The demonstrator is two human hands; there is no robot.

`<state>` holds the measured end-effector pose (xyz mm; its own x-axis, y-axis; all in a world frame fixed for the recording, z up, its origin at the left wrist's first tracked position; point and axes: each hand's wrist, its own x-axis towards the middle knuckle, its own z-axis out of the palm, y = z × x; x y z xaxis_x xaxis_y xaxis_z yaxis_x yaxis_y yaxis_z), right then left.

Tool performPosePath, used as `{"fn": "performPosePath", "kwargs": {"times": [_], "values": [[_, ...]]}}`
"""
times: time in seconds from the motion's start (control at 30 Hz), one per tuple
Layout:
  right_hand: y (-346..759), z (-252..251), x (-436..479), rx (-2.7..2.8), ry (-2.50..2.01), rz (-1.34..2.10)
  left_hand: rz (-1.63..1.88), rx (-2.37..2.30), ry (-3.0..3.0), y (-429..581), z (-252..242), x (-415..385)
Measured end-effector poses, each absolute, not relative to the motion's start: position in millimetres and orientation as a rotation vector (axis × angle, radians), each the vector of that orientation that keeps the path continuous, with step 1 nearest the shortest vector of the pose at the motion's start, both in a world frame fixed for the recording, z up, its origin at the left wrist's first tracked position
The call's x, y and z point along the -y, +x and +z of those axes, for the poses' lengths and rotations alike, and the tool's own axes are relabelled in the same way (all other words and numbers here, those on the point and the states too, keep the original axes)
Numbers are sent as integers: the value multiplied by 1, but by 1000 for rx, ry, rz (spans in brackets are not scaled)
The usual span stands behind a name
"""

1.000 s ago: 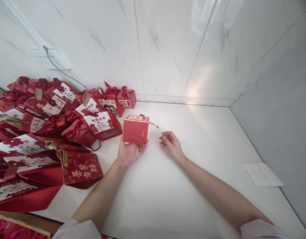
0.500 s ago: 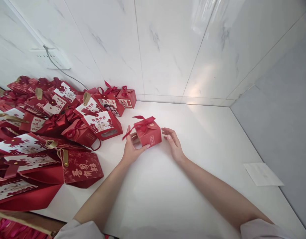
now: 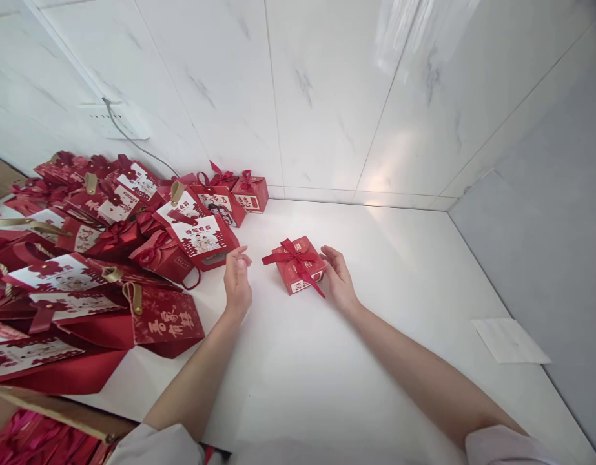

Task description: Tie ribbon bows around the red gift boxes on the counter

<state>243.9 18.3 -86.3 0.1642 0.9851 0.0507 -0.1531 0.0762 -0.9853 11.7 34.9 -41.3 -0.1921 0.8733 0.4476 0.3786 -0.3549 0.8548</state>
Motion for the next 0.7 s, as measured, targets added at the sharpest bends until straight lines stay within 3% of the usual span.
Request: {"fn": "performPosePath", "kwargs": {"times": [0.2,0.37,0.7], "values": [[244,-77,-13,1076,-1074,1228,1004,-1405,2288,32,3,-29],[247,-79,-12,1041,-1066,1196,541,-1520,2343,60,27,-29],[253,-95,-10,944,-1081,1179,482,-1552,1981,14,46,105]]}}
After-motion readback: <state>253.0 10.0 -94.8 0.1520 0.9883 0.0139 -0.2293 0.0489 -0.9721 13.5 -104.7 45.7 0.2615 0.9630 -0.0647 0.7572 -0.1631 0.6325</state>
